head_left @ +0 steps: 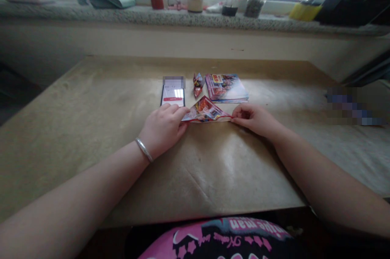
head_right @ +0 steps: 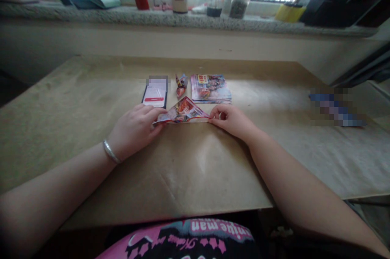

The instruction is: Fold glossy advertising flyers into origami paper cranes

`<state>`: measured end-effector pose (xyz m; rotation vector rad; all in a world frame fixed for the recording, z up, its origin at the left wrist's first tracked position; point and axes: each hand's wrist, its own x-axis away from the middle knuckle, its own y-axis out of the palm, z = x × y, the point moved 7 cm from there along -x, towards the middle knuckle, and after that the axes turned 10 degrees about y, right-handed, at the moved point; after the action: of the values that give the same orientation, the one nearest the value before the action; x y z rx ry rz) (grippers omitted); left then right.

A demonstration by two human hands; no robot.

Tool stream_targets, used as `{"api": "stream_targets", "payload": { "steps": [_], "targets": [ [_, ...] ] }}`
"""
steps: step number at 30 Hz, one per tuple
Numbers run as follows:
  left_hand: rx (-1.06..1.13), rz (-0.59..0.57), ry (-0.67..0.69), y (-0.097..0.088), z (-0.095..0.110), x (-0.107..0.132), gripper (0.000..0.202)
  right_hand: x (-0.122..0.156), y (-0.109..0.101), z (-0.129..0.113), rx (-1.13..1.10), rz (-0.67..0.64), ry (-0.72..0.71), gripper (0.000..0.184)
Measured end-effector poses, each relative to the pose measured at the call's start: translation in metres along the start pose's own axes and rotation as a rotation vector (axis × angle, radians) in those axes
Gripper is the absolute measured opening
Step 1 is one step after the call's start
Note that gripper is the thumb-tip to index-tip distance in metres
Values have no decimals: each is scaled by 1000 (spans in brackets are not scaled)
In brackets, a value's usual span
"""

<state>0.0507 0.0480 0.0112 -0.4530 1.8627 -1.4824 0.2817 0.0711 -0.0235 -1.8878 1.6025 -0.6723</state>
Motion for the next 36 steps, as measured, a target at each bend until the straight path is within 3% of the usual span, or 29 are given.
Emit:
{"api": "stream_targets", "payload": {
  "steps": [6, 11, 20, 28, 36],
  "targets": [
    [50, 37, 332, 3, 20, -1, 27, 10, -1, -25, 125, 26, -286, 15],
    [101, -3, 474, 9, 32, 1, 31, 12, 3, -27, 206, 28, -388, 18],
    [162, -89, 440, 14, 35, 3, 36, 15, 8, -28, 386, 1, -441, 21],
    [215, -208, 424, 29, 35, 3, 44, 25, 17, -47, 561, 59, -555, 30],
    [224, -277, 415, 31, 36, 3, 49, 24, 20, -49, 560, 35, -606, 30]
  ]
}}
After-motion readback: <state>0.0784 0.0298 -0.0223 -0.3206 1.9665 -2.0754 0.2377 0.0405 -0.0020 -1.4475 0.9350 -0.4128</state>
